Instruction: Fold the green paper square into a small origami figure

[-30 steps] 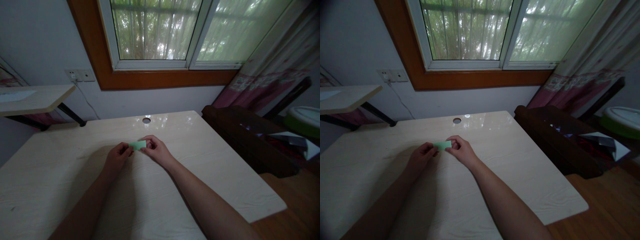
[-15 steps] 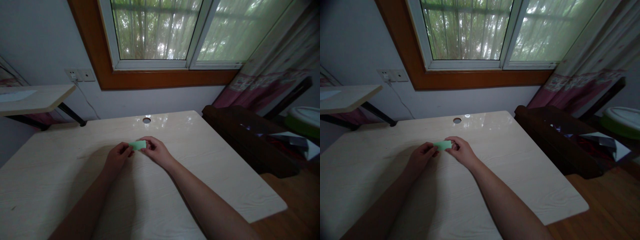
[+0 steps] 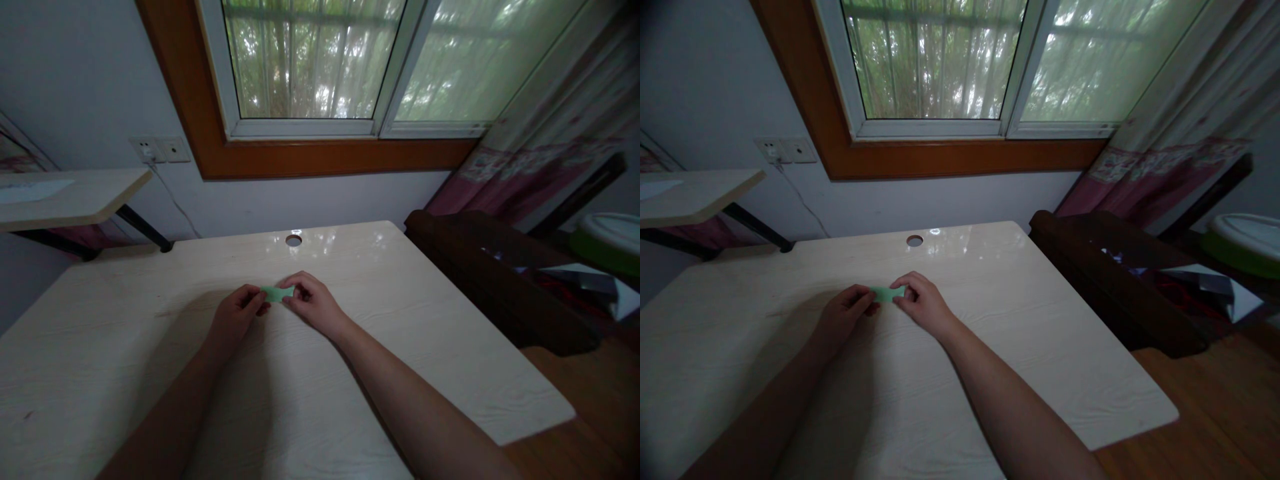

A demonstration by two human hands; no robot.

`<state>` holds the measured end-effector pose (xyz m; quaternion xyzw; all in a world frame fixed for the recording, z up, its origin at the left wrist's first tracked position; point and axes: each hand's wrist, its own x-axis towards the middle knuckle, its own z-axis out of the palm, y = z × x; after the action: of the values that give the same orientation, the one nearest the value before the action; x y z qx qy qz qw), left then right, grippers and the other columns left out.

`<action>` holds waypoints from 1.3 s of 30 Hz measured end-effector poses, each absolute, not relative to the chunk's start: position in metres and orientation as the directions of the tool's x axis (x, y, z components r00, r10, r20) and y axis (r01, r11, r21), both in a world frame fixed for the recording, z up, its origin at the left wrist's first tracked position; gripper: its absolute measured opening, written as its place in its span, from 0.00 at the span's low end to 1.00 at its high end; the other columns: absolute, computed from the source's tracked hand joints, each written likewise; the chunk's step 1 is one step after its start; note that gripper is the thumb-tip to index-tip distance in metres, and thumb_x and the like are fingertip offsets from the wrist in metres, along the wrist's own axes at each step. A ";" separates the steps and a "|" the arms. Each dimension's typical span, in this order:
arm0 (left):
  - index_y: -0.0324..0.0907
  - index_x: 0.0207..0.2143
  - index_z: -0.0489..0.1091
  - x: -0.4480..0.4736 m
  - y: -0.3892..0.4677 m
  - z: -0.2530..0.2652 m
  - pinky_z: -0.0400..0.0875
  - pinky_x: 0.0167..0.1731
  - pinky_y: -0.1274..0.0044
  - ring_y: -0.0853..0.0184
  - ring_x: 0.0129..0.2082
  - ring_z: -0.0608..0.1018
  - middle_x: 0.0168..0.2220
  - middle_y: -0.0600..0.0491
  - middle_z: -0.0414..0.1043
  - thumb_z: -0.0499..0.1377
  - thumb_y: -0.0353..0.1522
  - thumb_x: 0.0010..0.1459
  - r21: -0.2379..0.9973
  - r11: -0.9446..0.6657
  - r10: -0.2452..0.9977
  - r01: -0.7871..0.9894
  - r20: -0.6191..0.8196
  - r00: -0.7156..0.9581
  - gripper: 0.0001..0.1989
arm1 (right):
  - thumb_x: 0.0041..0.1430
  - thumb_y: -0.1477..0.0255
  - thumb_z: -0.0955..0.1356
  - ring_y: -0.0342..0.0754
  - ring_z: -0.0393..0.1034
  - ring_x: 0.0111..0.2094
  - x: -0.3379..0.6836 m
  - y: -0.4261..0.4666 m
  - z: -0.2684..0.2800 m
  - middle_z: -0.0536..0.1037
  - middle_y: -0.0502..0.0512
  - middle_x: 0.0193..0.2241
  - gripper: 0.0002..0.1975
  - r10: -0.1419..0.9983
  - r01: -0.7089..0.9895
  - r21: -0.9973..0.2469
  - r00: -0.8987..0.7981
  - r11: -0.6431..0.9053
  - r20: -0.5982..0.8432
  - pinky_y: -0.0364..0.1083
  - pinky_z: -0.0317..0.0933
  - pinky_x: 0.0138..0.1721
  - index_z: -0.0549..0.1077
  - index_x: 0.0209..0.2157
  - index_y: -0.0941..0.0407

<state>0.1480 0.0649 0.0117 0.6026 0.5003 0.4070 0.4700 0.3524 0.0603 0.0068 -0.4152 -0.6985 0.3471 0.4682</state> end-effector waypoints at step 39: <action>0.40 0.33 0.71 0.148 0.063 0.012 0.72 0.33 0.75 0.66 0.28 0.79 0.28 0.52 0.78 0.57 0.40 0.58 0.974 -0.069 0.990 0.217 0.040 0.132 0.12 | 0.56 0.70 0.71 0.39 0.62 0.29 0.352 0.063 0.002 0.70 0.52 0.42 0.19 0.933 0.134 -0.924 -0.093 0.358 0.348 0.42 0.61 0.33 0.71 0.50 0.50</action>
<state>0.1483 0.0635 0.0117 0.5968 0.5057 0.4221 0.4582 0.3522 0.0629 0.0022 -0.4208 -0.6341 0.3797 0.5260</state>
